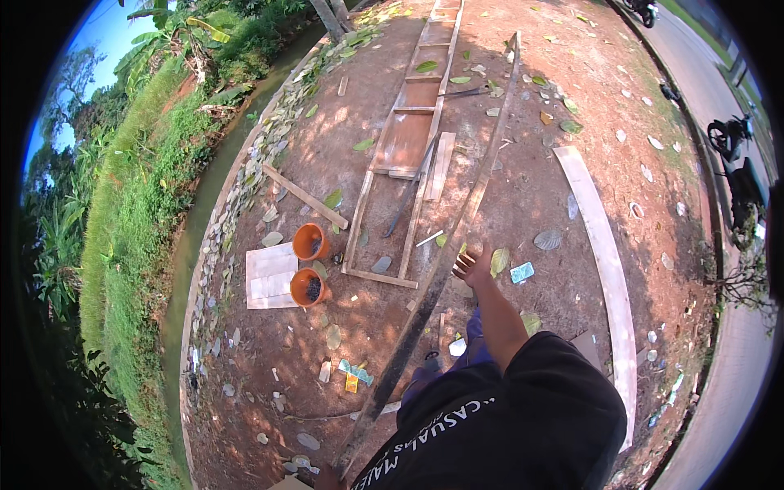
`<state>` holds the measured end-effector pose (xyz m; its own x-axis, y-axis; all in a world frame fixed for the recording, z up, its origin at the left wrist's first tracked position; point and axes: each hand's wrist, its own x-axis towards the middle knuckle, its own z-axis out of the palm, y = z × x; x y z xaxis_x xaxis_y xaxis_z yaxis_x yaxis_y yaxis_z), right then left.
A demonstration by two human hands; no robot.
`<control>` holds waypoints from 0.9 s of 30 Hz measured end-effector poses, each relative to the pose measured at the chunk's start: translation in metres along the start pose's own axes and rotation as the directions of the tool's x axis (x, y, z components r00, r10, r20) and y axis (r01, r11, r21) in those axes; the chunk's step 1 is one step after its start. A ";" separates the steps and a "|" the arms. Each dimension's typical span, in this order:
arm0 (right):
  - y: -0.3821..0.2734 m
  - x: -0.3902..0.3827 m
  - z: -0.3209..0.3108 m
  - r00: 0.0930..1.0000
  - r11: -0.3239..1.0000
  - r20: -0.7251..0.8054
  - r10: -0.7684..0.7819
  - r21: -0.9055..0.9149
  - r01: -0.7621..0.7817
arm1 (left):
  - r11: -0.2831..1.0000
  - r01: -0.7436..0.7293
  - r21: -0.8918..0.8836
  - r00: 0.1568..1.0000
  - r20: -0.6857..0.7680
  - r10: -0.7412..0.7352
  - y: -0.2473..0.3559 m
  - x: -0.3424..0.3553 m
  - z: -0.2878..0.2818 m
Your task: The person uses a hand saw to cut a long wooden plank on the ground. They position the plank, saw through it, then inspect and move the cut pieces.
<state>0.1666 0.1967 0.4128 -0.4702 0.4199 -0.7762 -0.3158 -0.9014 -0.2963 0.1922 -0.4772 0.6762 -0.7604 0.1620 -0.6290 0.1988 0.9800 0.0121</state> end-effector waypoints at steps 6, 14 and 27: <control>-0.034 0.017 0.019 0.969 0.958 -0.007 0.247 -0.148 -0.246 | 0.995 0.097 -0.028 0.995 -0.021 -0.098 0.089 0.017 -0.011; -0.060 0.047 -0.002 0.963 0.989 0.231 0.142 -0.074 -0.128 | 0.997 0.047 -0.058 0.998 -0.033 -0.049 0.178 0.070 -0.004; -0.039 0.068 0.017 0.980 0.935 -0.116 0.159 -0.301 -0.187 | 0.990 -0.040 -0.133 0.997 -0.069 0.031 0.252 0.165 -0.021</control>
<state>0.1326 0.2620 0.3810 -0.4156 0.2564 -0.8727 0.0402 -0.9533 -0.2992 0.1035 -0.2015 0.5916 -0.7947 0.2000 -0.5732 0.1448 0.9794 0.1409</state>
